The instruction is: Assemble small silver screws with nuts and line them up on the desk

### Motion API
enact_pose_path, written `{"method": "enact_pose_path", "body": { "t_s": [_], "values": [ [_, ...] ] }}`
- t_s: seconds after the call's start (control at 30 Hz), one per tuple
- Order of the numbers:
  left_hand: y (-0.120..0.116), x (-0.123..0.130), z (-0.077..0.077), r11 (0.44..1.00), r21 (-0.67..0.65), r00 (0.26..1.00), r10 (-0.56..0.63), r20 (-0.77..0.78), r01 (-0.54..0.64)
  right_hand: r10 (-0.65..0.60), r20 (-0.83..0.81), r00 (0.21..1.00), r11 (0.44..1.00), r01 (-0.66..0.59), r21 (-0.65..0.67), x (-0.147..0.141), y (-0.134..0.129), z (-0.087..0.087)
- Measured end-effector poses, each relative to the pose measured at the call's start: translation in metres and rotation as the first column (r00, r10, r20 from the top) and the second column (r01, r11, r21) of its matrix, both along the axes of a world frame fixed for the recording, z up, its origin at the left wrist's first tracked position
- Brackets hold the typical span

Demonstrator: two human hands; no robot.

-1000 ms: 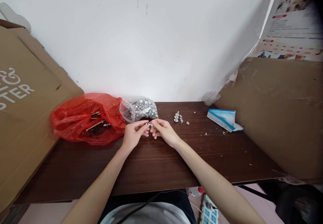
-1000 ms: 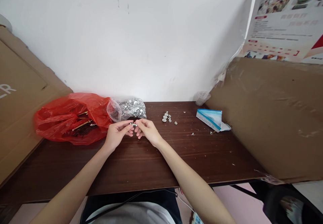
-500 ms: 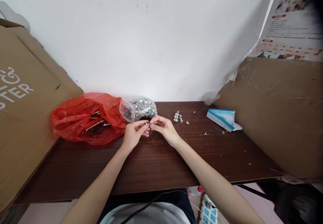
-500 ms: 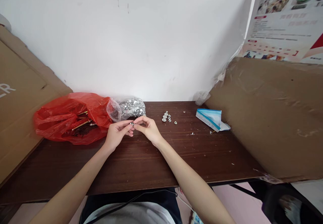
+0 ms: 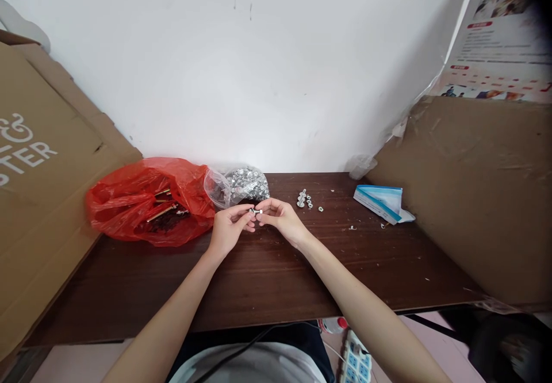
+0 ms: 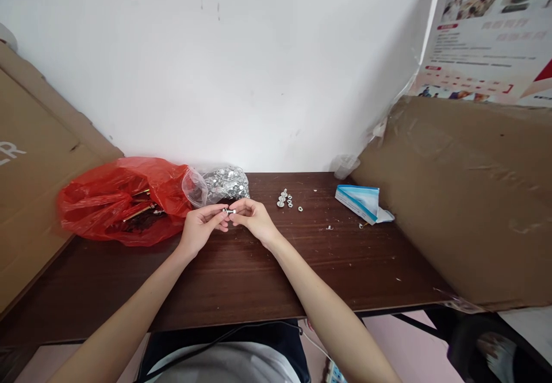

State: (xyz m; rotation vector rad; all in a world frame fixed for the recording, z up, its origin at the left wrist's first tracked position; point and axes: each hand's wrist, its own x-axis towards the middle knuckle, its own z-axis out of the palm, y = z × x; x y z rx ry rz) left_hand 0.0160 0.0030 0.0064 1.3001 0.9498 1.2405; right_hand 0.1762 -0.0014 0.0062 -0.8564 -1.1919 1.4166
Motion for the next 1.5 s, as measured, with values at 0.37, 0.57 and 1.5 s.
{"method": "enact_pose_path", "body": {
  "t_s": [0.37, 0.57, 1.5],
  "values": [
    [0.0, 0.0, 0.0, 1.0, -0.021, 1.0, -0.001, 0.007, 0.001, -0.064, 0.027, 0.998, 0.996, 0.062, 0.064, 0.0, 0.0, 0.001],
    [-0.001, 0.001, 0.002, 0.999, -0.042, 1.0, -0.011, 0.016, 0.012, -0.145, 0.121, 0.982, 0.961, 0.111, 0.255, -0.002, 0.002, -0.003],
    [-0.001, 0.003, 0.0, 0.987, -0.137, 0.951, -0.123, -0.285, 0.086, -0.208, 0.458, 0.864, 0.751, -0.158, 0.641, -0.002, -0.015, 0.007]
  ]
}}
